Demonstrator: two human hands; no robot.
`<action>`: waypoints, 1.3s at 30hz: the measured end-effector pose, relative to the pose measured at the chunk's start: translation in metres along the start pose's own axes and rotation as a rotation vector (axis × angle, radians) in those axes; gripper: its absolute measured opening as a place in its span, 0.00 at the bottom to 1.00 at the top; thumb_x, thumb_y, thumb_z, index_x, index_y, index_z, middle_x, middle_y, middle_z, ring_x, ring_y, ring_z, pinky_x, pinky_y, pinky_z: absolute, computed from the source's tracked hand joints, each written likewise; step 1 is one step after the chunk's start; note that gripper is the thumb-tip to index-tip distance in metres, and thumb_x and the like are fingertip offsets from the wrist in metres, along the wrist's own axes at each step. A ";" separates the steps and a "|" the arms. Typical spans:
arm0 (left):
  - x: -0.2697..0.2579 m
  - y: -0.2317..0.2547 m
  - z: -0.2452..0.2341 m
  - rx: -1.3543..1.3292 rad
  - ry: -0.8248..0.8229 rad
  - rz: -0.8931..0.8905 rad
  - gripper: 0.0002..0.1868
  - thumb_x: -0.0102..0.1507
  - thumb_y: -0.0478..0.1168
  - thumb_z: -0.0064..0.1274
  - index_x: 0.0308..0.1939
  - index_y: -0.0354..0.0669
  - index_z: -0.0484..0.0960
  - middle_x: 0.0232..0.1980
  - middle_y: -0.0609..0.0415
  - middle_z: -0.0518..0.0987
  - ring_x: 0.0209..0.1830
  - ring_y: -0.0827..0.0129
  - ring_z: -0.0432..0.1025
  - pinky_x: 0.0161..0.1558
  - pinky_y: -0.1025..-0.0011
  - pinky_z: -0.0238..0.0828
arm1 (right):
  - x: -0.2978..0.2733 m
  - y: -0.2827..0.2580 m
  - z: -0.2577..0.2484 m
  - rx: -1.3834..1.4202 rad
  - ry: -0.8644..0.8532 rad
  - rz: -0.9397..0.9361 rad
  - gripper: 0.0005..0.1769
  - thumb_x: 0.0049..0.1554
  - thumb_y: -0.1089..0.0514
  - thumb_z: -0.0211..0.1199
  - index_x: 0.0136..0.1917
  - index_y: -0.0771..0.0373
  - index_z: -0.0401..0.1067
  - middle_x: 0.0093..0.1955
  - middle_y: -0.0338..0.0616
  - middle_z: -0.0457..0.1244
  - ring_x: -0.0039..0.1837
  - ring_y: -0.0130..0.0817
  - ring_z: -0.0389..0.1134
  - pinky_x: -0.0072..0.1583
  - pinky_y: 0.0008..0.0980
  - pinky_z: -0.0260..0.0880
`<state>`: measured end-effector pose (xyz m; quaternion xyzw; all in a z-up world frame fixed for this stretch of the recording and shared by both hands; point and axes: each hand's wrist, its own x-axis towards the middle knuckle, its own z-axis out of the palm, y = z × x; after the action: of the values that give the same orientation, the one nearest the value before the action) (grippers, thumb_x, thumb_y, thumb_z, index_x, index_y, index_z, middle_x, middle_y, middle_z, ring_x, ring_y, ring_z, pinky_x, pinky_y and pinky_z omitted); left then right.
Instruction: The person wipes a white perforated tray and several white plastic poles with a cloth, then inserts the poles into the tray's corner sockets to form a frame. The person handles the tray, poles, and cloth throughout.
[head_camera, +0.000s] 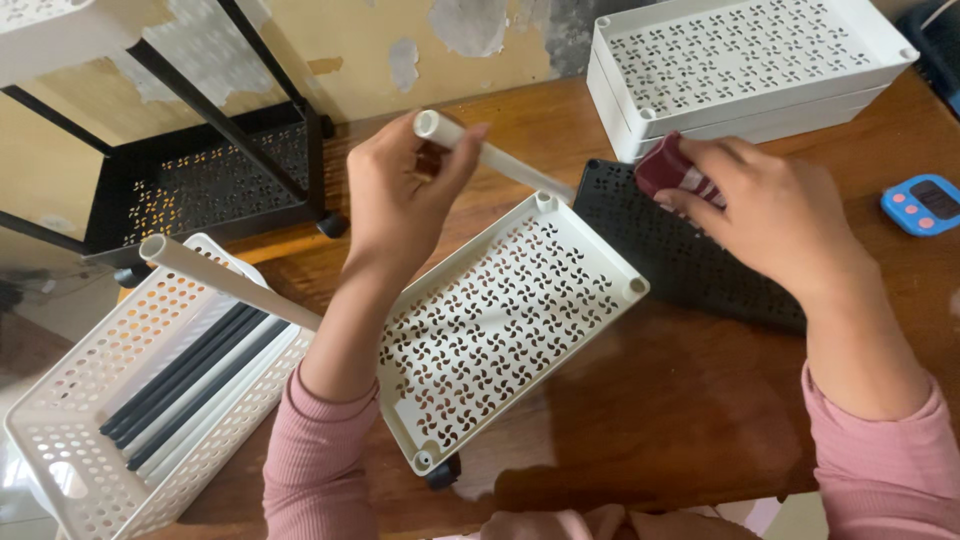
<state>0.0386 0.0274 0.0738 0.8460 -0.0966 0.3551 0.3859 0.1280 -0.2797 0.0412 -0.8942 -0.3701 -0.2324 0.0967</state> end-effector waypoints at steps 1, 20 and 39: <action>0.003 -0.001 0.004 0.008 0.005 0.012 0.10 0.66 0.37 0.62 0.35 0.34 0.80 0.32 0.53 0.80 0.27 0.76 0.74 0.30 0.77 0.71 | 0.000 0.000 0.001 0.000 -0.014 0.005 0.23 0.59 0.40 0.63 0.59 0.57 0.72 0.50 0.44 0.69 0.44 0.48 0.71 0.41 0.44 0.71; 0.064 -0.041 0.057 0.167 0.090 0.145 0.10 0.65 0.39 0.55 0.40 0.35 0.72 0.29 0.48 0.75 0.25 0.54 0.72 0.31 0.61 0.68 | 0.002 -0.002 0.000 0.038 -0.096 0.046 0.23 0.57 0.42 0.63 0.60 0.54 0.72 0.54 0.43 0.68 0.45 0.52 0.70 0.42 0.48 0.72; 0.081 -0.074 0.184 -0.758 0.093 0.112 0.08 0.75 0.38 0.49 0.44 0.36 0.79 0.33 0.57 0.73 0.32 0.80 0.64 0.36 0.74 0.62 | 0.005 -0.010 0.015 0.058 -0.191 0.032 0.26 0.56 0.39 0.60 0.62 0.53 0.73 0.53 0.44 0.69 0.46 0.49 0.72 0.44 0.47 0.74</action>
<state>0.2267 -0.0456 0.0028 0.6198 -0.2494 0.3528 0.6552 0.1297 -0.2643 0.0305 -0.9149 -0.3700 -0.1335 0.0905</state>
